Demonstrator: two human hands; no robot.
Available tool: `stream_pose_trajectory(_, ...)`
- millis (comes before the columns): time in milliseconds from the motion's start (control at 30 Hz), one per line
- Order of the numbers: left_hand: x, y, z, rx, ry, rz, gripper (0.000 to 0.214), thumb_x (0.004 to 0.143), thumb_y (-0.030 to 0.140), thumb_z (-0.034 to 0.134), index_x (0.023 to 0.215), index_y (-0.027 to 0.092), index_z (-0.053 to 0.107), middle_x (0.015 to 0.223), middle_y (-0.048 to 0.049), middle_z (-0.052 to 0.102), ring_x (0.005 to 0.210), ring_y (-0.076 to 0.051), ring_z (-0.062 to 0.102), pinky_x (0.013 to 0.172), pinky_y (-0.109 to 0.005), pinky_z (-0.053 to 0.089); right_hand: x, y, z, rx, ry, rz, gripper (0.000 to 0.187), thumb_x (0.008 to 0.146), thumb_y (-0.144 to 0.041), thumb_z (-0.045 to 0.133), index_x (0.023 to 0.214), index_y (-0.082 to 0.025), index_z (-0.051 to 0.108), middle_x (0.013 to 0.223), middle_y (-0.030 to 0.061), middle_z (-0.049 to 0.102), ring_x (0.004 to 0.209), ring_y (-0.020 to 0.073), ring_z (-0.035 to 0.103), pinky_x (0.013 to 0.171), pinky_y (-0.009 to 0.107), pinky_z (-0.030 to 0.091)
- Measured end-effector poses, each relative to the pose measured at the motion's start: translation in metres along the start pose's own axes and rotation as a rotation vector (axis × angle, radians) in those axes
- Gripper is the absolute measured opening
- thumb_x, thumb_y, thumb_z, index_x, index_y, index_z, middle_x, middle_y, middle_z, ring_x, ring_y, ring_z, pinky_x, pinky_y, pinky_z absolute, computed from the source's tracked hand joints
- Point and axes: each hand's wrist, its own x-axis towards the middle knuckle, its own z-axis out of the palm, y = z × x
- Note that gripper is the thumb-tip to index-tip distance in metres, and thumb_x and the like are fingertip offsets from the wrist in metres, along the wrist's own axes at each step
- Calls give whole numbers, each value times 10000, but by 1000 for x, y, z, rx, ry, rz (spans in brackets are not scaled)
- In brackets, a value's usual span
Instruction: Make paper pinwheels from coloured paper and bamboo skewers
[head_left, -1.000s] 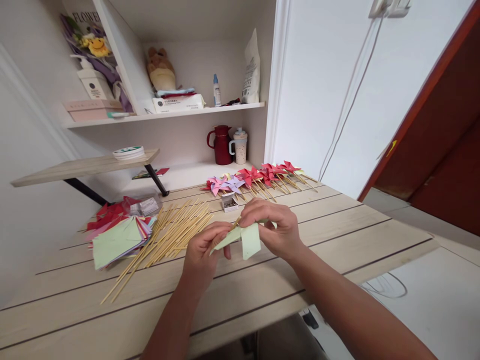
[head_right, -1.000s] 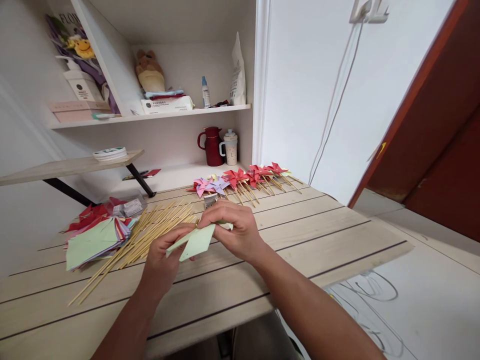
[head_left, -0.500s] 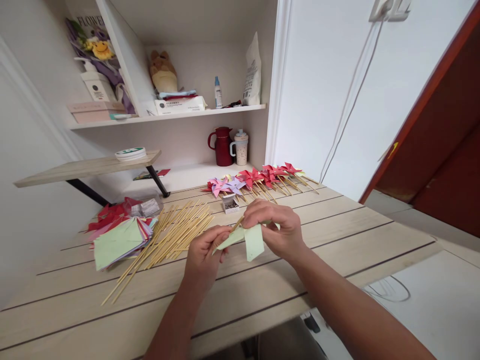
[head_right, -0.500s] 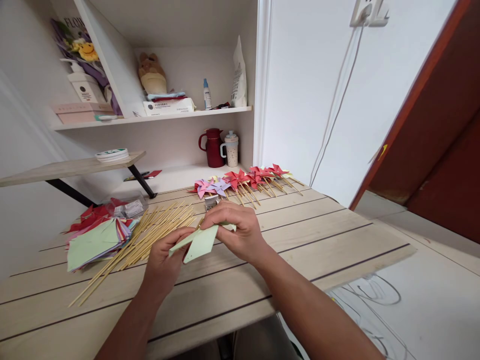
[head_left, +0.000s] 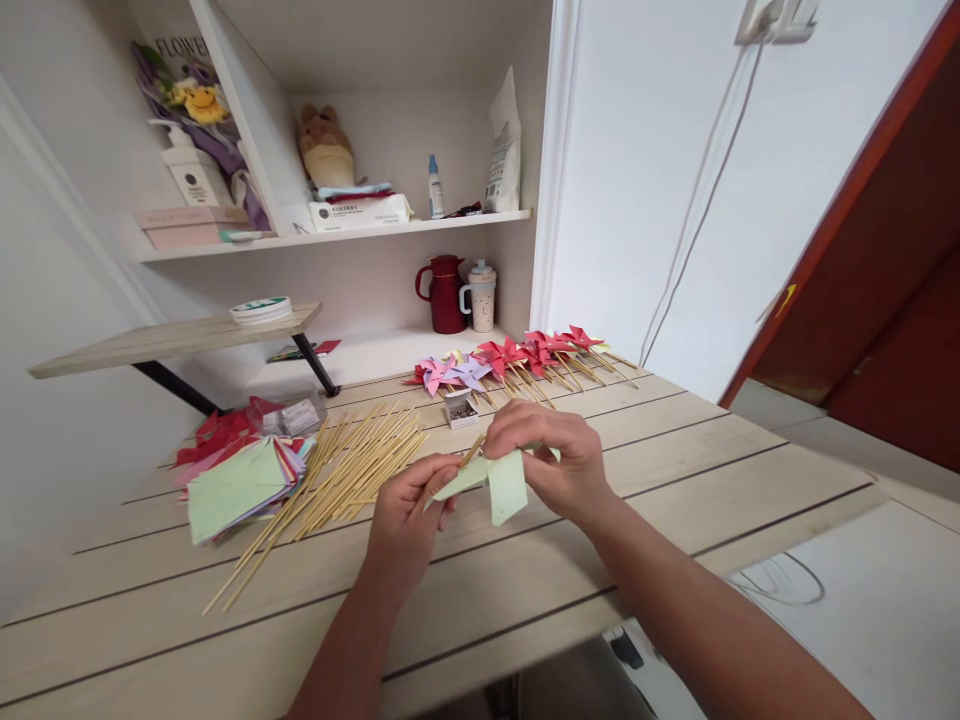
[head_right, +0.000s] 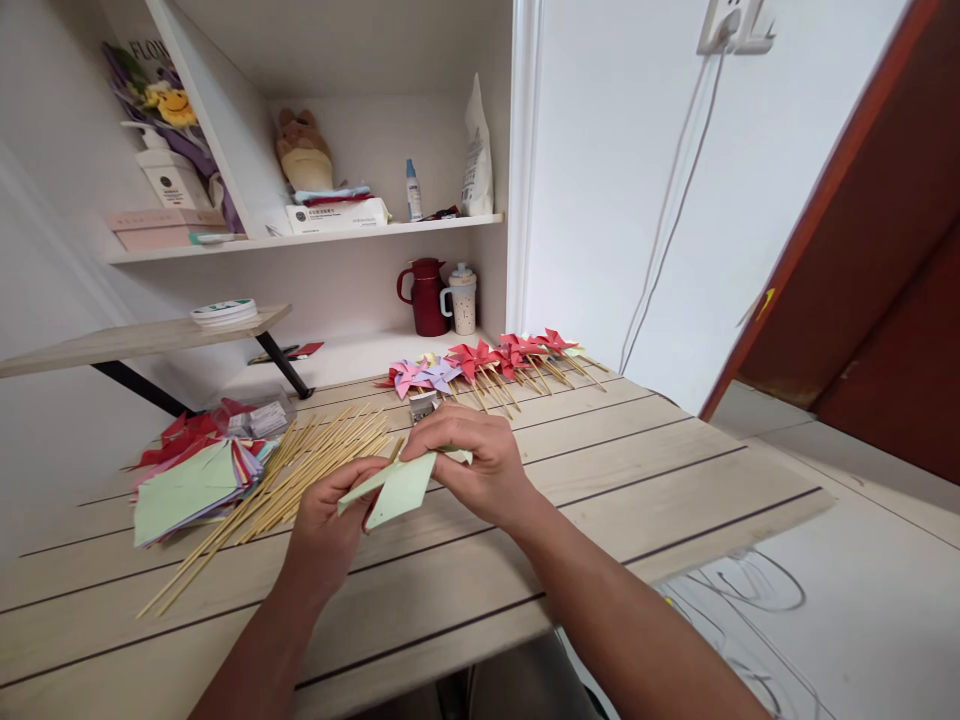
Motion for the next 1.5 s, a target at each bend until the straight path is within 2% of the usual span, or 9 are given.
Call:
stream_pose_trajectory(300, -5, -1, 2, 33, 34, 20, 242, 821, 382, 722, 914, 173, 800, 585, 11, 564, 488, -71, 406, 455, -193, 317, 0, -1, 0, -22, 1, 15, 186, 885, -76, 650, 890, -232, 751, 787, 32, 748, 726, 166, 681, 673, 327, 558)
stream_pose_trajectory(433, -3, -4, -2, 50, -22, 44, 288, 816, 429, 734, 911, 166, 800, 575, 4, 570, 468, -75, 399, 426, -197, 297, 0, -1, 0, -19, -1, 14, 202, 884, -65, 643, 896, -234, 752, 789, 32, 747, 727, 167, 677, 676, 329, 557)
stream_pose_trajectory(767, -7, 3, 4, 45, 42, 40, 226, 838, 368, 711, 909, 173, 801, 599, 6, 571, 493, -75, 404, 457, -201, 322, 0, -2, 0, -27, 2, 18, 175, 889, -86, 644, 876, -226, 749, 778, 35, 743, 715, 165, 680, 658, 320, 561)
stream_pose_trajectory(933, -5, -1, 0, 47, -10, 56, 256, 821, 396, 727, 917, 170, 801, 602, -1, 586, 478, -73, 398, 435, -197, 298, 1, -3, 1, -27, 9, 21, 172, 896, -96, 641, 872, -228, 749, 775, 36, 745, 716, 166, 682, 655, 322, 566)
stream_pose_trajectory(1067, -6, 1, 2, 55, 15, 67, 255, 828, 408, 724, 913, 181, 806, 624, -3, 584, 497, -75, 401, 440, -194, 306, 0, -3, 0, -25, 3, 17, 184, 889, -80, 644, 886, -231, 749, 783, 34, 744, 719, 164, 680, 660, 323, 562)
stream_pose_trajectory(1200, -5, 0, 1, 84, -8, 129, 273, 842, 421, 715, 926, 181, 813, 614, -1, 572, 486, -77, 395, 432, -198, 318, 0, -3, 0, -32, 8, 19, 179, 894, -88, 646, 896, -233, 751, 791, 35, 746, 727, 165, 681, 669, 326, 560)
stream_pose_trajectory(1300, -3, -1, -2, 143, -14, 189, 271, 857, 418, 694, 923, 185, 817, 658, -23, 627, 506, -92, 444, 435, -204, 347, -1, -3, 1, -42, 15, 28, 168, 897, -104, 648, 889, -236, 752, 784, 33, 747, 720, 168, 681, 662, 327, 561)
stream_pose_trajectory(1500, -1, 0, -6, 307, -8, 396, 202, 896, 298, 641, 948, 210, 816, 715, -40, 704, 611, -143, 592, 572, -250, 479, -2, -3, 0, -35, 10, 33, 176, 882, -91, 671, 909, -244, 752, 809, 27, 743, 735, 166, 676, 683, 337, 557)
